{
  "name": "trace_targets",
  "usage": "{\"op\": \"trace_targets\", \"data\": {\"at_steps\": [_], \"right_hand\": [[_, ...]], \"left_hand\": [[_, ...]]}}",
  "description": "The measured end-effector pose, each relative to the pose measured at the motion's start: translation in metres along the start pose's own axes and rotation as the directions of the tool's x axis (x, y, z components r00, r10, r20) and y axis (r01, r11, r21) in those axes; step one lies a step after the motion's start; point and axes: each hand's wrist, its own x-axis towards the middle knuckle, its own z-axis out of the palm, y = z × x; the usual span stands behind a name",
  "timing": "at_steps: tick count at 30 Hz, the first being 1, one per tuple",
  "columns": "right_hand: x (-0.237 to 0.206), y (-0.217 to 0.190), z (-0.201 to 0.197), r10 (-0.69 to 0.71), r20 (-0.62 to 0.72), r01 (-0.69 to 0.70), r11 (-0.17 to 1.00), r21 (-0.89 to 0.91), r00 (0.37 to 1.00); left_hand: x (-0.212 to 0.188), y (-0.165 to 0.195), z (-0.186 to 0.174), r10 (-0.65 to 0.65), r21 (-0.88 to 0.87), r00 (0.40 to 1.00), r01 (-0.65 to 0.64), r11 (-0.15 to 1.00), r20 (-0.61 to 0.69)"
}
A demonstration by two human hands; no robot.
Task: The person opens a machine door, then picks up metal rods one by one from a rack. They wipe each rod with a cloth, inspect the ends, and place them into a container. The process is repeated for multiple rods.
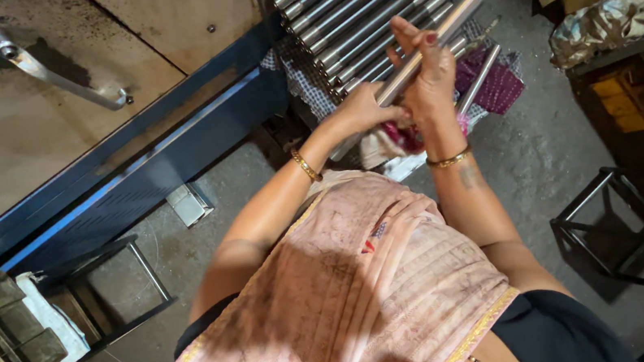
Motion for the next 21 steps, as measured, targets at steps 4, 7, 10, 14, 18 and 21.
{"op": "trace_targets", "data": {"at_steps": [4,7,10,14,18,21], "right_hand": [[0.006,0.015,-0.017,0.030,0.113,0.022,0.901,-0.434,0.993],[-0.001,0.041,-0.034,0.326,0.083,-0.270,0.879,-0.393,0.942],[-0.033,0.077,-0.043,0.651,0.110,-0.642,0.759,-0.110,0.751],[-0.026,0.078,-0.055,0.524,-0.117,-0.532,0.786,-0.314,0.844],[-0.004,0.040,-0.068,0.400,-0.138,-0.402,0.916,0.015,0.906],[0.002,0.031,-0.051,0.183,-0.111,-0.191,0.980,-0.065,0.977]], "left_hand": [[0.000,-0.007,0.000,0.014,-0.202,0.988,-0.045,0.978,-0.152],[0.003,-0.011,-0.003,-0.012,-0.368,0.983,-0.057,0.928,-0.182],[0.009,-0.014,-0.014,-0.021,-0.305,0.975,-0.048,0.951,-0.220],[0.007,-0.020,-0.030,0.043,-0.262,0.964,-0.114,0.958,-0.261],[0.008,-0.020,-0.027,-0.064,-0.225,0.951,-0.006,0.974,-0.304],[0.013,-0.018,-0.022,-0.225,-0.353,0.940,0.126,0.927,-0.255]]}}
